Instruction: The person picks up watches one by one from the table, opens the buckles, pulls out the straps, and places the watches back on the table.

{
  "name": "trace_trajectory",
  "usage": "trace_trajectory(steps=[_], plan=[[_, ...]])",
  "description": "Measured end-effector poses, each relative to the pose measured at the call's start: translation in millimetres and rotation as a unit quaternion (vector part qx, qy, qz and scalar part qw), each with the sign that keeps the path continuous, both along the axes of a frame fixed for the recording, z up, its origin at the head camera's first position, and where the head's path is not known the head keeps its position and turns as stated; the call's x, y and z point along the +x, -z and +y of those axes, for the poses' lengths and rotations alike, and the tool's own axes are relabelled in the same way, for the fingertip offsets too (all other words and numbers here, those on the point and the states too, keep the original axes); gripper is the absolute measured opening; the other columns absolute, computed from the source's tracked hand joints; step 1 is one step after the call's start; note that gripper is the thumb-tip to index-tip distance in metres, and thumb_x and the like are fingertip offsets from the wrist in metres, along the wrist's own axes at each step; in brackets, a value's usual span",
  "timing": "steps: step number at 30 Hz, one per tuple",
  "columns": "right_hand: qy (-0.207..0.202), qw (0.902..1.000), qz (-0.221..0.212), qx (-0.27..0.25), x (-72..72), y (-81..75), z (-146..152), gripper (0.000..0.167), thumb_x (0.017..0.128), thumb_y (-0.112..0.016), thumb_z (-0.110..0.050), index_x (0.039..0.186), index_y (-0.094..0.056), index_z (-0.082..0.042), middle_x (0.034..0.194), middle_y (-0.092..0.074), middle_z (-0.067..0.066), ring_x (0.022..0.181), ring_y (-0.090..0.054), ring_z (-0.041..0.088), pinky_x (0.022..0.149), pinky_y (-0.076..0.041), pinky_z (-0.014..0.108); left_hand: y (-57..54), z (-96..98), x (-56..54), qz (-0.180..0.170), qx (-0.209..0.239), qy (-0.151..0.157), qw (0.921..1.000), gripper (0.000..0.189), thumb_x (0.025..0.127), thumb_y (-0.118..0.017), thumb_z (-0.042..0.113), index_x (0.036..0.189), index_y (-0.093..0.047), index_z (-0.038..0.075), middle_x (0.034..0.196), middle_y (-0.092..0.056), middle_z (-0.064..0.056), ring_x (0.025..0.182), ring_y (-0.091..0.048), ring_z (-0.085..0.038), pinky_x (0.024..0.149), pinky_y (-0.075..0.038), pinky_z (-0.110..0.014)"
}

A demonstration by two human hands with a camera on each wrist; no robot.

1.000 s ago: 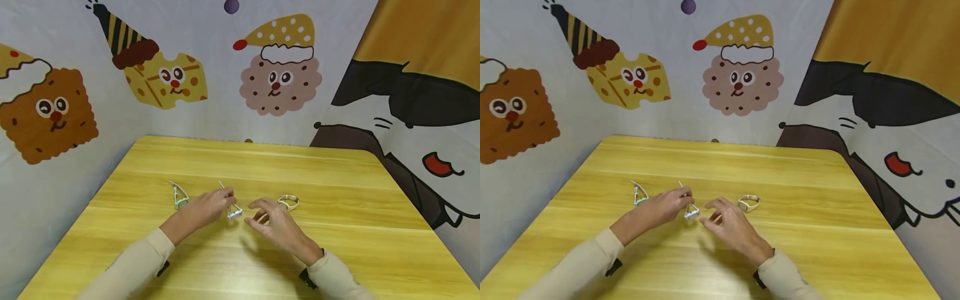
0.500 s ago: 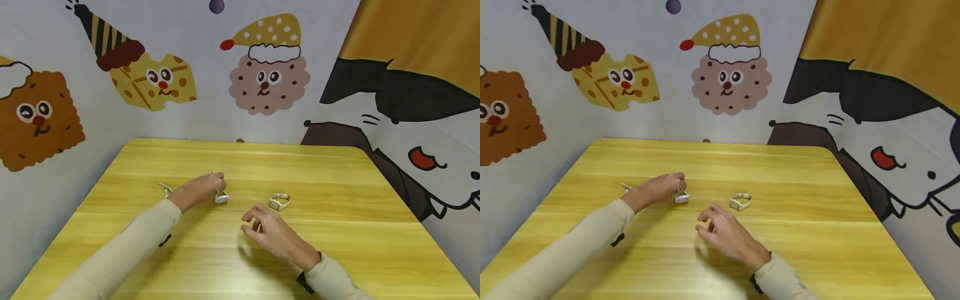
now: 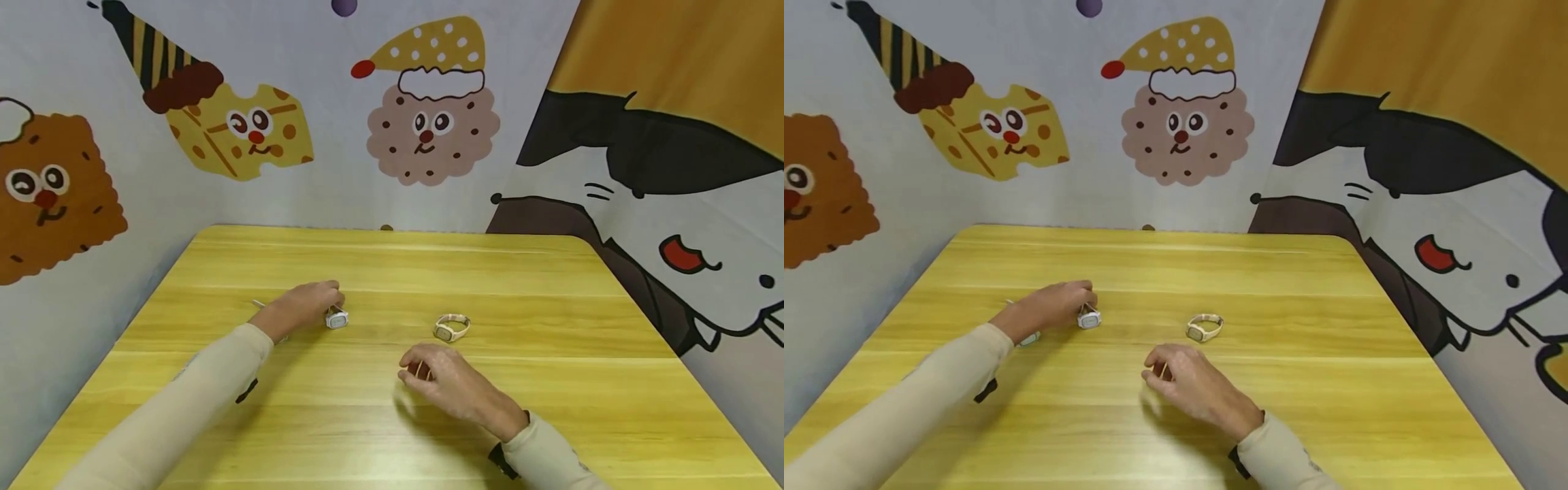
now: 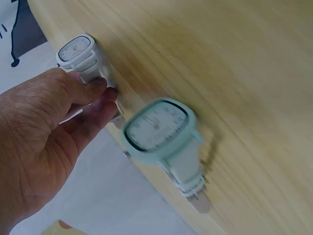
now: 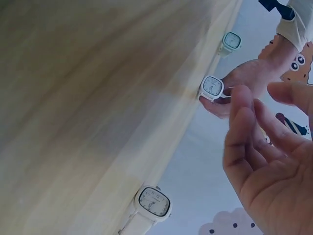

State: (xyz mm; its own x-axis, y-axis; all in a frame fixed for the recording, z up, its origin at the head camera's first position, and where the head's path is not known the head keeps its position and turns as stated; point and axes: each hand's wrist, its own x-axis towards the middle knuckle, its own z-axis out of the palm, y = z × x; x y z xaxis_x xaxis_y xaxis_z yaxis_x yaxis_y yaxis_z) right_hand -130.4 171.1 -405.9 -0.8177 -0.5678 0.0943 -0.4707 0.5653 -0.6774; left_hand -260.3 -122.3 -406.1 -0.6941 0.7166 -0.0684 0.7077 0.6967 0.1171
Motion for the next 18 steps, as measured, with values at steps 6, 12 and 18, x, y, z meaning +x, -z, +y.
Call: trace_trajectory(steps=[6, 12, 18], plan=[[-0.034, 0.9985, -0.039, 0.022, -0.2, 0.7, -0.1, 0.016, 0.103, -0.063, -0.025, 0.105, -0.071, -0.012, 0.088, -0.063, -0.013, 0.078, -0.06, 0.005, 0.067, -0.055, 0.023, 0.7, -14.5, 3.5, 0.018, 0.001, -0.007, 0.9998, 0.015, 0.09, -0.076, -0.004, 0.097, -0.072, 0.009, 0.091, -0.059, -0.002, 0.084, -0.063, -0.017, 0.073, -0.057, -0.029], [-0.048, 0.9965, -0.059, 0.035, -0.6, 3.2, -1.3, 0.013, 0.103, -0.064, -0.022, 0.106, -0.071, -0.012, 0.089, -0.064, -0.013, 0.079, -0.06, 0.004, 0.067, -0.055, 0.023, 3.2, -20.8, 5.6, 0.036, 0.011, 0.004, 0.9993, 0.017, 0.089, -0.075, -0.006, 0.097, -0.072, 0.008, 0.093, -0.065, -0.003, 0.087, -0.066, -0.02, 0.074, -0.059, -0.032], [-0.033, 0.9974, -0.053, 0.037, -3.2, 2.9, 1.0, 0.012, 0.103, -0.064, -0.024, 0.104, -0.071, -0.014, 0.087, -0.063, -0.014, 0.078, -0.06, 0.004, 0.066, -0.055, 0.024, 1.2, -25.3, 9.4, 0.043, 0.014, -0.008, 0.999, 0.046, 0.082, -0.078, -0.012, 0.123, -0.069, 0.005, 0.114, -0.068, -0.011, 0.103, -0.067, -0.03, 0.084, -0.059, -0.041]])
